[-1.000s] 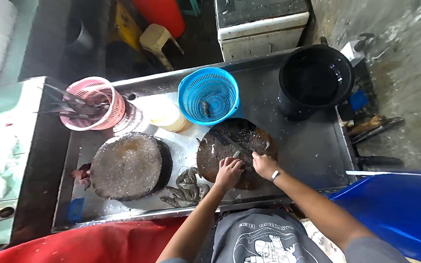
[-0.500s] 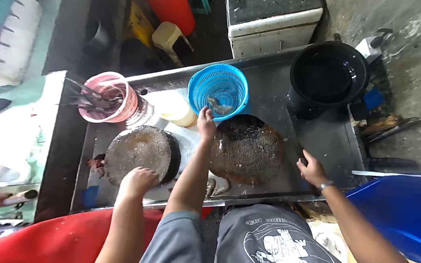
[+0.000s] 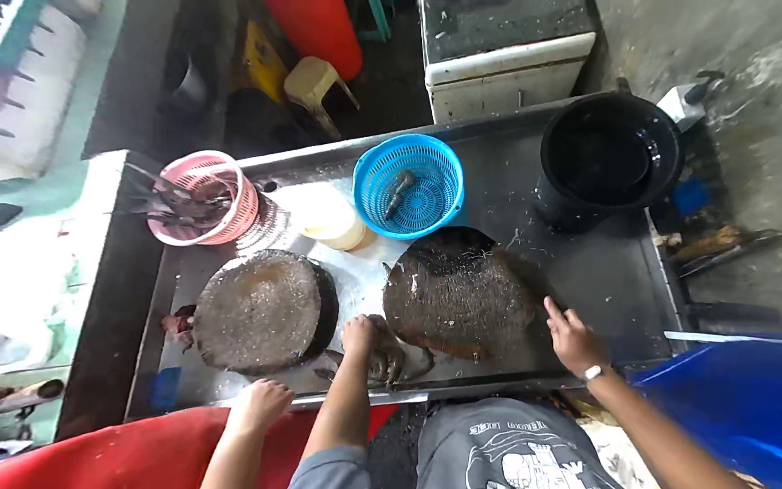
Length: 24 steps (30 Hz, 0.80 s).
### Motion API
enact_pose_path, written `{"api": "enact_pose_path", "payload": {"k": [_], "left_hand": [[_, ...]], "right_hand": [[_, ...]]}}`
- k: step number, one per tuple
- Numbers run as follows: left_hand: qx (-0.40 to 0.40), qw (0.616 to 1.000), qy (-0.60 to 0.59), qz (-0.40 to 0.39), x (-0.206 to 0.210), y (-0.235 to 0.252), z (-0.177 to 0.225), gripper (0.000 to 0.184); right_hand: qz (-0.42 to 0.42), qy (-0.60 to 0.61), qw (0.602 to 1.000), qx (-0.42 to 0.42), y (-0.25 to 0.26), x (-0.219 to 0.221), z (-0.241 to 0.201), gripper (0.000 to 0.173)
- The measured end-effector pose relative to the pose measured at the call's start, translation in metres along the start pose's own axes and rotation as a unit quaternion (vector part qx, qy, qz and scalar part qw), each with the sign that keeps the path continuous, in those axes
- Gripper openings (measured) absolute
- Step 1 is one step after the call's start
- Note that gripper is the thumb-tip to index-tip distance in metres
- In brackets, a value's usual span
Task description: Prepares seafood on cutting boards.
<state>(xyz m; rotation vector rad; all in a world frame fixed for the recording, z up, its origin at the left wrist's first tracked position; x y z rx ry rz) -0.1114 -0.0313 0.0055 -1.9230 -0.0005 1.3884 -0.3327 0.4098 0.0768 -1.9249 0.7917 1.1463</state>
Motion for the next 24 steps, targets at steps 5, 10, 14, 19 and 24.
{"api": "enact_pose_path", "payload": {"k": [5,10,14,19,24], "left_hand": [[0.020,0.940,-0.249,0.232,-0.070,-0.020,-0.009,0.038],[0.114,0.812,-0.561,0.112,-0.096,-0.070,0.087,0.030],[0.093,0.849,-0.519,0.014,-0.042,-0.081,0.145,0.041],[0.236,0.919,-0.247,0.196,-0.039,-0.105,0.158,0.053],[0.365,0.904,-0.122,0.188,-0.020,-0.099,0.189,0.037]], "right_hand": [[0.023,-0.062,0.980,-0.186,-0.047,0.042,0.022,0.057],[0.010,0.196,0.980,0.030,0.038,-0.026,-0.026,0.049],[-0.053,0.339,0.938,0.057,0.023,-0.033,-0.026,0.049],[-0.218,0.305,0.913,0.160,-0.010,0.006,-0.021,0.043],[-0.126,0.230,0.962,0.080,0.004,-0.018,-0.051,0.033]]}}
Point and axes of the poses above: each hand's wrist, its own y-axis towards the middle knuckle, its own x-axis out of the palm, z = x × y, the point moved 1 cm from there along y, towards the middle knuckle, and after that the axes turned 5 degrees about y, right-handed, at the moved point
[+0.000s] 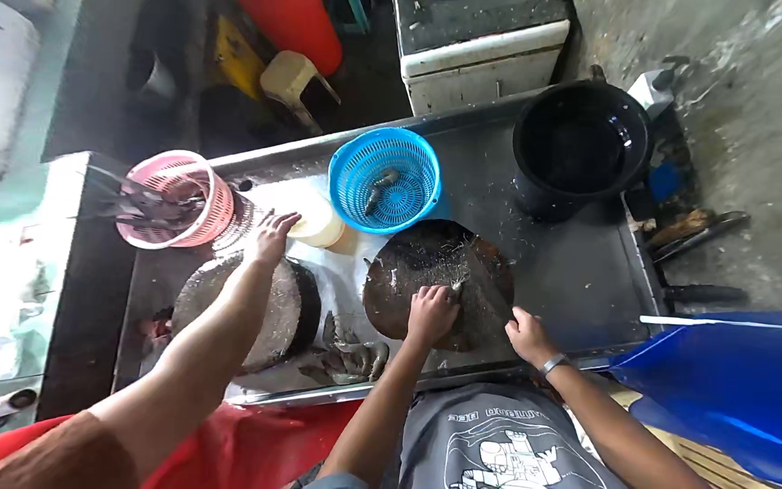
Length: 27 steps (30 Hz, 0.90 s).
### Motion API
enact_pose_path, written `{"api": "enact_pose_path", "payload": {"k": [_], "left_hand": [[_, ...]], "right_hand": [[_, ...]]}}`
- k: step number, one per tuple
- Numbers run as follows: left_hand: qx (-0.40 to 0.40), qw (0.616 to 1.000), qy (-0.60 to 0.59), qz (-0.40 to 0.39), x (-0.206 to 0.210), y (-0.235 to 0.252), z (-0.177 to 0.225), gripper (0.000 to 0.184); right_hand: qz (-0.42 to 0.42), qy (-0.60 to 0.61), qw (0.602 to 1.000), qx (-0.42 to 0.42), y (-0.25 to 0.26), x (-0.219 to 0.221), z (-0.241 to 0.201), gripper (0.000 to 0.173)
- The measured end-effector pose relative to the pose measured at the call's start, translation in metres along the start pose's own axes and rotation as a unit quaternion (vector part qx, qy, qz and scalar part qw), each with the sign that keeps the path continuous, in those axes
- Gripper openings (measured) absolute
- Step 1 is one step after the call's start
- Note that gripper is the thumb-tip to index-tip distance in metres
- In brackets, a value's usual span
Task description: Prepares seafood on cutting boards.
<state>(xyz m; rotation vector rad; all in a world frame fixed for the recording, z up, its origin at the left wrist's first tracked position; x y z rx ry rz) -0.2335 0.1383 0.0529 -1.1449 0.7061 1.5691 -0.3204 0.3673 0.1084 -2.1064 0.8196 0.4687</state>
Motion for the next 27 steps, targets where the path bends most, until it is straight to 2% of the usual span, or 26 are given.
{"api": "enact_pose_path", "payload": {"k": [4,6,9,11,13,18,24,27], "left_hand": [[0.018,1.000,0.005,0.016,0.012,-0.004,0.004,0.028],[0.022,0.999,0.017,0.020,0.012,-0.008,0.004,0.028],[0.034,0.998,0.052,0.025,0.011,-0.013,0.002,0.028],[0.038,0.997,0.065,0.010,0.008,-0.015,0.000,0.028],[0.037,0.998,0.045,-0.007,0.007,-0.018,-0.005,0.029],[0.094,0.994,0.018,0.059,0.013,-0.023,-0.012,0.024],[0.128,0.990,-0.006,0.057,0.013,-0.023,-0.019,0.031],[0.131,0.990,-0.008,0.058,0.013,-0.022,-0.020,0.031]], "right_hand": [[0.063,-0.037,0.993,-0.096,0.000,-0.010,-0.041,0.040],[0.066,-0.053,0.990,-0.109,0.002,0.000,-0.041,0.042],[-0.042,-0.089,0.995,-0.026,0.009,0.028,-0.017,0.042],[-0.057,-0.068,0.996,-0.003,0.003,0.032,-0.002,0.040],[-0.056,-0.052,0.997,-0.002,-0.008,0.021,0.002,0.039],[-0.079,-0.090,0.993,-0.019,-0.025,0.005,-0.003,0.037],[-0.147,-0.150,0.978,-0.016,-0.015,0.009,-0.007,0.035],[-0.139,-0.150,0.979,-0.020,-0.008,0.006,-0.015,0.035]]}}
Point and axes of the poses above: each hand's wrist, its own y-axis towards the middle knuckle, its own x-axis out of the palm, z = x × y, the point moved 1 cm from there along y, towards the middle knuckle, and after that the axes turned 5 degrees about y, right-handed, at the moved point
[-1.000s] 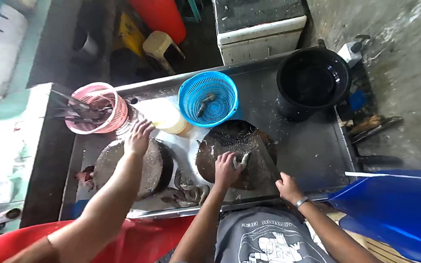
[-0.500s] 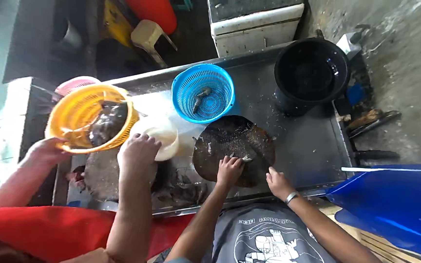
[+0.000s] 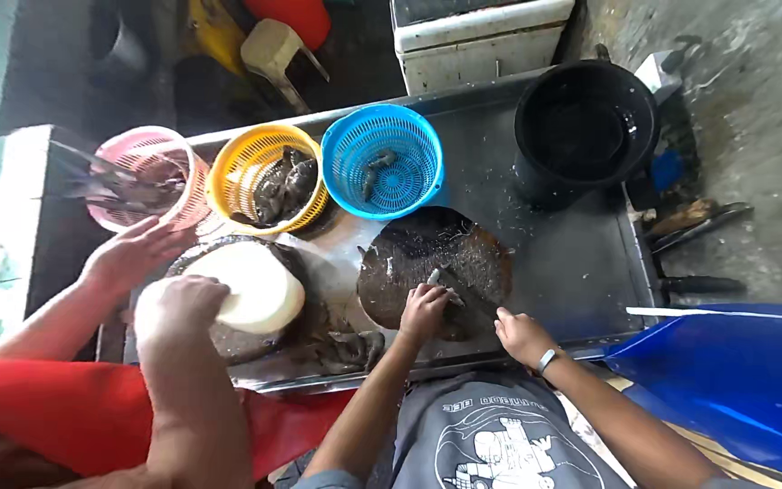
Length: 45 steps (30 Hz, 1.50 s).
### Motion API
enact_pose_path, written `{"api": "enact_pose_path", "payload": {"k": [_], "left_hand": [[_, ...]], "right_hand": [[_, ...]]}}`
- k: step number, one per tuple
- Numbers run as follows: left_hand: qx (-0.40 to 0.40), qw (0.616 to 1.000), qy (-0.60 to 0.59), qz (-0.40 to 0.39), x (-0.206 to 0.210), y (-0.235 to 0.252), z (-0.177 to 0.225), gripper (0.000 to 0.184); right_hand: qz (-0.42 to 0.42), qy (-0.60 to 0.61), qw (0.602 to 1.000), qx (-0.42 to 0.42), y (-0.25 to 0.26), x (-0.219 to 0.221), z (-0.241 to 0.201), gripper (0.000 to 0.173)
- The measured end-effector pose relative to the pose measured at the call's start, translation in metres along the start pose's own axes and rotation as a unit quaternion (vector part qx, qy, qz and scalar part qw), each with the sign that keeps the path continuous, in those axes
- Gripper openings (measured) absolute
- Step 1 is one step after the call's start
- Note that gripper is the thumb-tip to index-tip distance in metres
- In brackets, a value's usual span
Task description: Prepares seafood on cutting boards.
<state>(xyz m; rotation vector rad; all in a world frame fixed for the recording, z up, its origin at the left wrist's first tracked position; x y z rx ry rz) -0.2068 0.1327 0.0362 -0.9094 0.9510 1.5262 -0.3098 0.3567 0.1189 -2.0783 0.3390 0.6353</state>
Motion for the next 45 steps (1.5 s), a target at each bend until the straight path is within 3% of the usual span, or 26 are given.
{"api": "enact_pose_path", "payload": {"k": [5,9,15,21,25,28,33,36,38,40,42,45], "left_hand": [[-0.006,1.000,-0.006,-0.004,0.002,-0.001,-0.001,0.028],[-0.007,1.000,0.002,-0.010,0.000,-0.001,0.000,0.028],[-0.001,0.999,0.020,-0.049,-0.006,0.001,0.000,0.027],[0.021,0.998,0.006,-0.063,-0.008,-0.011,0.003,0.025],[0.047,0.998,0.023,-0.042,-0.006,-0.015,0.001,0.024],[0.054,0.996,0.055,-0.052,-0.010,-0.017,0.002,0.027],[-0.045,0.985,0.115,-0.121,-0.022,-0.006,0.000,0.039],[-0.164,0.983,0.003,-0.082,-0.043,0.027,-0.017,0.043],[-0.246,0.962,-0.115,0.010,-0.065,0.059,-0.028,0.045],[-0.314,0.927,-0.187,0.090,-0.085,0.100,-0.047,0.049],[-0.355,0.898,-0.235,0.114,-0.097,0.123,-0.070,0.056],[-0.374,0.881,-0.248,0.149,-0.107,0.114,-0.094,0.053]], "right_hand": [[0.132,0.036,0.988,-0.075,-0.007,0.002,-0.017,0.039],[0.017,0.037,0.999,-0.008,0.010,0.023,-0.007,0.036],[0.062,0.071,0.996,0.007,0.001,0.003,0.019,0.038],[0.143,0.057,0.983,-0.105,0.012,-0.014,-0.030,0.040],[0.038,0.006,0.998,-0.054,0.052,0.001,-0.033,0.041],[0.031,0.032,0.998,-0.044,0.043,-0.005,-0.020,0.041],[0.088,0.172,0.974,-0.114,-0.010,0.003,0.044,0.055],[0.204,0.034,0.967,-0.150,-0.044,0.026,0.089,0.052],[0.284,-0.077,0.937,-0.187,-0.056,0.053,0.122,0.046],[0.312,-0.152,0.909,-0.232,-0.059,0.075,0.146,0.042],[0.309,-0.183,0.896,-0.262,-0.047,0.080,0.147,0.042],[0.259,-0.140,0.939,-0.178,0.005,0.034,0.088,0.047]]}}
Point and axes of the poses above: each hand's wrist, its own y-axis towards the middle knuckle, its own x-axis out of the palm, z = x × y, the point moved 1 cm from there along y, towards the middle knuckle, and after that the axes turned 5 degrees about y, right-handed, at the moved point
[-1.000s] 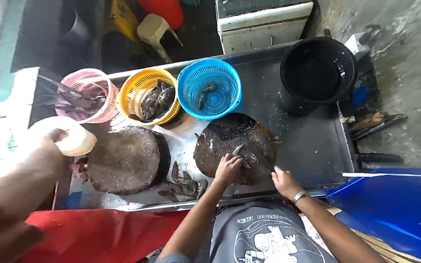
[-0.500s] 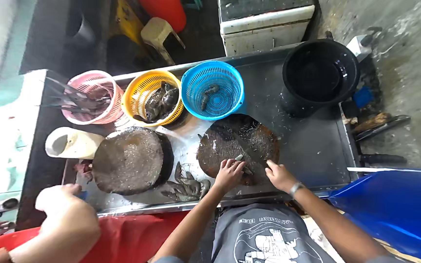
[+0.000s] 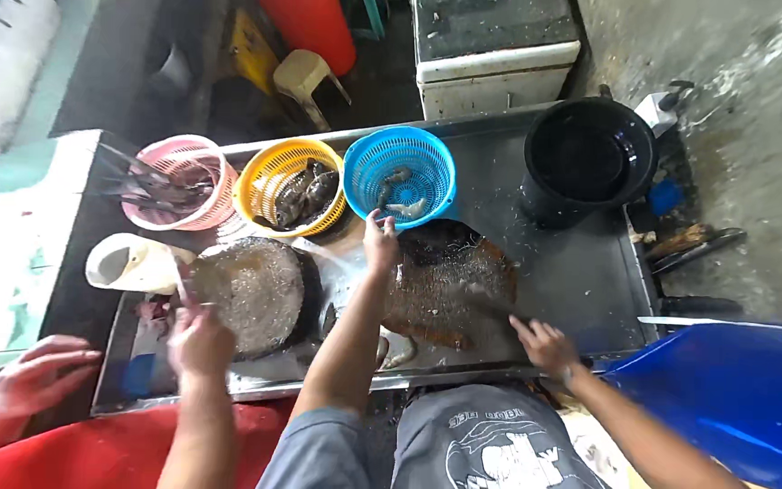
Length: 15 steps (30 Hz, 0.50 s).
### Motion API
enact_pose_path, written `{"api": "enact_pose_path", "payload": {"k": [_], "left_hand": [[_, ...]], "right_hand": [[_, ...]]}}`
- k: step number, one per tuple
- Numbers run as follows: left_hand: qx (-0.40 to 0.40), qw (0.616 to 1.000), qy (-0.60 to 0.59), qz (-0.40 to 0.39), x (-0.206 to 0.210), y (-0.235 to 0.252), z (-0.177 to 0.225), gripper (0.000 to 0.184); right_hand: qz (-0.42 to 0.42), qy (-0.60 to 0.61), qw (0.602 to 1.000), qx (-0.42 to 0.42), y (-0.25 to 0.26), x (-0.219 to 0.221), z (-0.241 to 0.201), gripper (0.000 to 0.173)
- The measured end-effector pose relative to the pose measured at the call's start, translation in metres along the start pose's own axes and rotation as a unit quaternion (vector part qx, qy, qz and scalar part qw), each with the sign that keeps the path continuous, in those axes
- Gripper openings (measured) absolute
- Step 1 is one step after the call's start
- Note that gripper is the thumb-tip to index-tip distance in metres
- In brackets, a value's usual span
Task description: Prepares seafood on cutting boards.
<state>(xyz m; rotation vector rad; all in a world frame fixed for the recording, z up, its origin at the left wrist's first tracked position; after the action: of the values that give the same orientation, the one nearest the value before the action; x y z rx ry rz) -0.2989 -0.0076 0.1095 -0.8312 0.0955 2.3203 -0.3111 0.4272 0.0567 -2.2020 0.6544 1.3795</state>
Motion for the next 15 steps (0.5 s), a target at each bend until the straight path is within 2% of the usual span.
{"api": "enact_pose_path", "payload": {"k": [2,3,5,6,8,10,11,12,13,14,15], "left_hand": [[-0.006,0.999,0.009,0.053,-0.017,-0.023,-0.022,0.046],[-0.014,0.996,0.031,0.083,-0.027,-0.044,-0.036,0.045],[-0.022,0.986,0.117,0.120,-0.039,-0.102,-0.075,0.045],[-0.032,0.980,0.168,0.099,-0.040,-0.132,-0.091,0.045],[-0.051,0.955,0.292,-0.020,-0.028,-0.186,-0.114,0.043],[-0.067,0.900,0.397,-0.166,-0.007,-0.217,-0.123,0.043],[-0.078,0.870,0.434,-0.220,0.003,-0.223,-0.128,0.050],[-0.079,0.847,0.467,-0.243,0.012,-0.228,-0.138,0.054],[-0.072,0.839,0.484,-0.236,0.018,-0.236,-0.150,0.055],[-0.065,0.847,0.483,-0.212,0.021,-0.239,-0.152,0.055],[-0.059,0.864,0.464,-0.187,0.019,-0.241,-0.138,0.055]], "right_hand": [[-0.058,0.064,0.988,0.125,0.071,-0.030,-0.017,0.049],[-0.060,0.106,0.978,0.170,0.100,-0.045,-0.021,0.049],[-0.023,0.220,0.952,0.209,0.130,-0.067,-0.018,0.046],[-0.008,0.279,0.935,0.219,0.133,-0.073,-0.012,0.046],[0.003,0.376,0.898,0.228,0.118,-0.069,-0.001,0.050],[-0.022,0.426,0.876,0.226,0.082,-0.060,0.003,0.054],[-0.030,0.433,0.874,0.220,0.061,-0.050,0.003,0.056],[-0.042,0.434,0.873,0.217,0.037,-0.035,0.002,0.057],[-0.056,0.429,0.874,0.221,0.013,-0.020,0.002,0.058],[-0.063,0.420,0.877,0.224,-0.005,-0.007,0.003,0.058],[-0.067,0.411,0.881,0.226,-0.016,0.004,0.004,0.058]]}}
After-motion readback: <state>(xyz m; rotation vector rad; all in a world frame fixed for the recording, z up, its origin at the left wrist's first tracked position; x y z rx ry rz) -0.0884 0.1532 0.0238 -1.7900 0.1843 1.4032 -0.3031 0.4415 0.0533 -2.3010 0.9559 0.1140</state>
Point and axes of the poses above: each hand's wrist, its own y-axis towards the middle knuckle, its own x-axis out of the palm, z = x × y, the point moved 1 cm from there along y, towards the middle knuckle, and after that the axes turned 5 degrees about y, right-handed, at the moved point
